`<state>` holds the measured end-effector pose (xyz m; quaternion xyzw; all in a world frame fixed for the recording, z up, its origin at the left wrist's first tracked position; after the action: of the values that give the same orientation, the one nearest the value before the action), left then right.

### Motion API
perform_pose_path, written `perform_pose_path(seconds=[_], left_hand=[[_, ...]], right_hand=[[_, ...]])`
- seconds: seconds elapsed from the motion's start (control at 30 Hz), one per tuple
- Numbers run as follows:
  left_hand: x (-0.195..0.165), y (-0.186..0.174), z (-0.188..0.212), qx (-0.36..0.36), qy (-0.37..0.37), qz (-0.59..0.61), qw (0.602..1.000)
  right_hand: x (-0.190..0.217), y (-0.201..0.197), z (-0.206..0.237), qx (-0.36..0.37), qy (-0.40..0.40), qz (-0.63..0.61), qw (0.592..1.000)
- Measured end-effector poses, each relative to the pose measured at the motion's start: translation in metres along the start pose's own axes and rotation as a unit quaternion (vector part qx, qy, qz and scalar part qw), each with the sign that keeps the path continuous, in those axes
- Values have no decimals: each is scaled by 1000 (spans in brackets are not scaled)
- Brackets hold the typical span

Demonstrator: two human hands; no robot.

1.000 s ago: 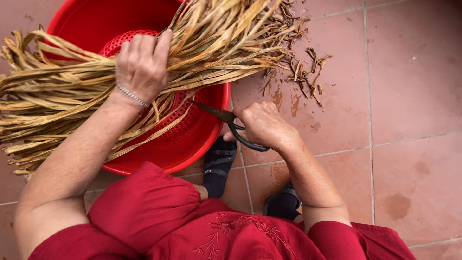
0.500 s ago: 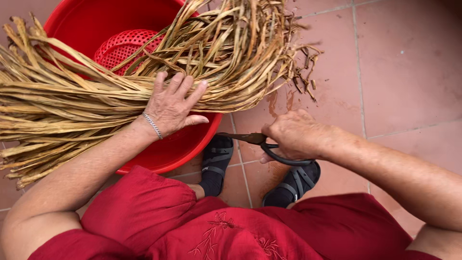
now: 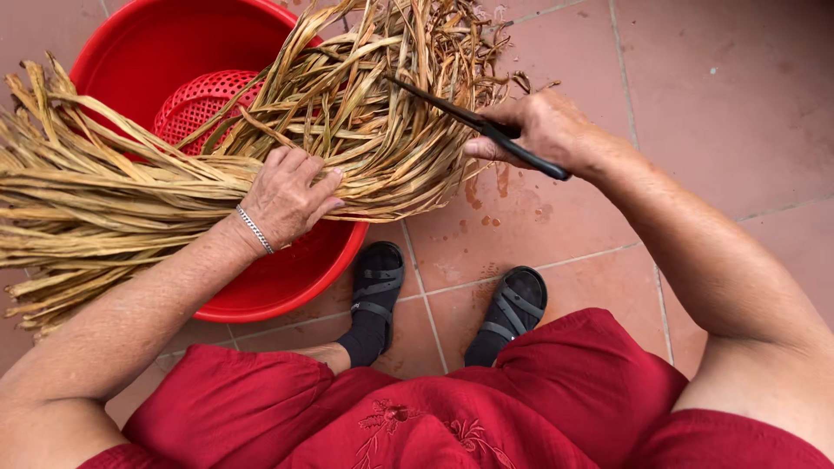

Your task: The person sits on a tiled floor with a large bundle of dried leaves draped over a red perforated basin. They hold the bundle with one hand and use scissors to cut off the dark root-end tips section by section, letting the trimmed-off pieces fall onto the floor beside the basin while working along the bundle.

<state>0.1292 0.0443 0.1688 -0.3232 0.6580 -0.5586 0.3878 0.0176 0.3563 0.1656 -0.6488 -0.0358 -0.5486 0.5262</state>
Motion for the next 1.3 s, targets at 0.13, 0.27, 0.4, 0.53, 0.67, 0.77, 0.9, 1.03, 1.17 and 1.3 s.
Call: perform_pose_path(seconds=[0.13,0.27,0.4,0.53,0.67,0.77,0.9,1.03,1.17,1.3], left_hand=[[13,0,-10,60,-79,32,995],[31,3,-21,194,-195,47,960],[24,3,-45,143,-181,-121,965],[12,8,-85,30,-153,-36,987],[-9,24,-113,-44,-171,78,981],[-14,35,-113,21,-238,35,970],[-10,24,-89,21,-280,112,953],[-10,18,-78,-101,-292,250,918],[7,33,-68,-139,-373,381,835],[19,46,-65,-142,-365,571,722]], right_hand=[[-33,16,1,66,17,139,988],[-85,30,22,92,189,-39,977],[-117,2,40,-38,220,4,975],[-119,-10,62,-160,205,-90,961],[-95,-6,66,-255,98,-236,933],[-71,-3,60,-238,20,-214,947],[-56,17,58,-201,33,-221,954],[-41,42,61,-149,5,-138,979],[-23,62,64,-118,-51,-210,969],[-16,58,59,-113,-48,-177,977]])
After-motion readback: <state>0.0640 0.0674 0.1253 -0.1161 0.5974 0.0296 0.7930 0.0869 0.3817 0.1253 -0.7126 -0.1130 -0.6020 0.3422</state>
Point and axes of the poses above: each hand's wrist, its own z-axis away from the middle knuckle, its own y-axis out of the palm, x = y × z, the point moved 6 cm from there along -z, towards the middle knuckle, and after that the axes turned 13 degrees about -y, right-handed, at the moved point
